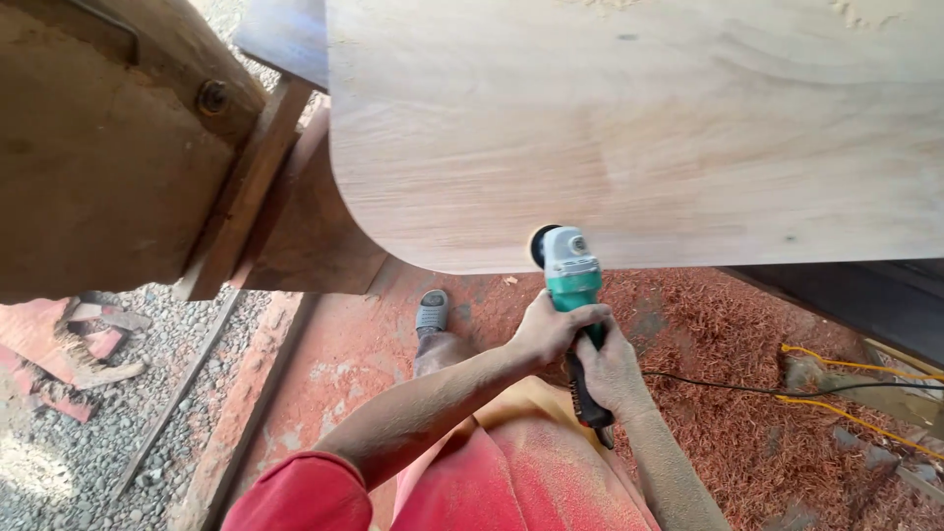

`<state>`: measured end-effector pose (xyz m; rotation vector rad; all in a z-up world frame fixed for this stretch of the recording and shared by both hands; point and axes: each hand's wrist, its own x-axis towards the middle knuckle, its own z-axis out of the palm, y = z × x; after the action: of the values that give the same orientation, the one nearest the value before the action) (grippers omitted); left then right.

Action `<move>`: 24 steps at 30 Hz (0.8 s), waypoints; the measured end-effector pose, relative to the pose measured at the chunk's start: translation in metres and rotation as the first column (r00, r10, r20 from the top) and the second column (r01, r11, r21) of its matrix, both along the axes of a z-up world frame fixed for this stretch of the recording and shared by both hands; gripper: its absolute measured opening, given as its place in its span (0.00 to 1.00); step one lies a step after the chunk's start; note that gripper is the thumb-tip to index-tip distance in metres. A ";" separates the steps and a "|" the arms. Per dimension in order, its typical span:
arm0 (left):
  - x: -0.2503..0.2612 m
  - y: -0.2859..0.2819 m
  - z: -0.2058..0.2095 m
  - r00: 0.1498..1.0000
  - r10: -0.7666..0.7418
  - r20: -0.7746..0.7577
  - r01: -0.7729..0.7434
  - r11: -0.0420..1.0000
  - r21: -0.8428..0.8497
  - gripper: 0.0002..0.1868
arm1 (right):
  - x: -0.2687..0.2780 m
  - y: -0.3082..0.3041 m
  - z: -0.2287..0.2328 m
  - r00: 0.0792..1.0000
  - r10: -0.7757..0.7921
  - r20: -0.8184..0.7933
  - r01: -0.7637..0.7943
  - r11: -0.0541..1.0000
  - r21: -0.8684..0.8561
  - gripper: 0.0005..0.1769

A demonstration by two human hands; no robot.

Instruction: Using an angle grinder with a sanding disc to sand the surface of a large wooden board.

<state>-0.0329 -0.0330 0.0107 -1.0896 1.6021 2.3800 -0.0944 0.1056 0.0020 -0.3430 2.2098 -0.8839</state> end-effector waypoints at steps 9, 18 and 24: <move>0.127 -0.074 0.005 0.963 0.266 -0.051 -0.260 0.961 0.096 0.24 | 0.099 -0.108 0.052 0.976 0.168 0.140 -0.170 0.985 -0.001 0.31; 0.127 -0.090 0.011 0.947 0.318 -0.049 -0.314 0.946 0.082 0.22 | 0.101 -0.113 0.046 0.960 0.260 0.102 -0.264 0.964 0.031 0.29; 0.073 -0.070 0.019 0.997 0.063 -0.045 -0.062 0.997 0.035 0.28 | 0.080 -0.038 -0.004 0.999 -0.052 -0.002 0.052 0.996 0.075 0.19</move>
<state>0.0406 -0.1026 0.0295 -1.1026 1.5589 2.4801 -0.0140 0.0672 -0.0017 -0.2510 2.2539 -0.8258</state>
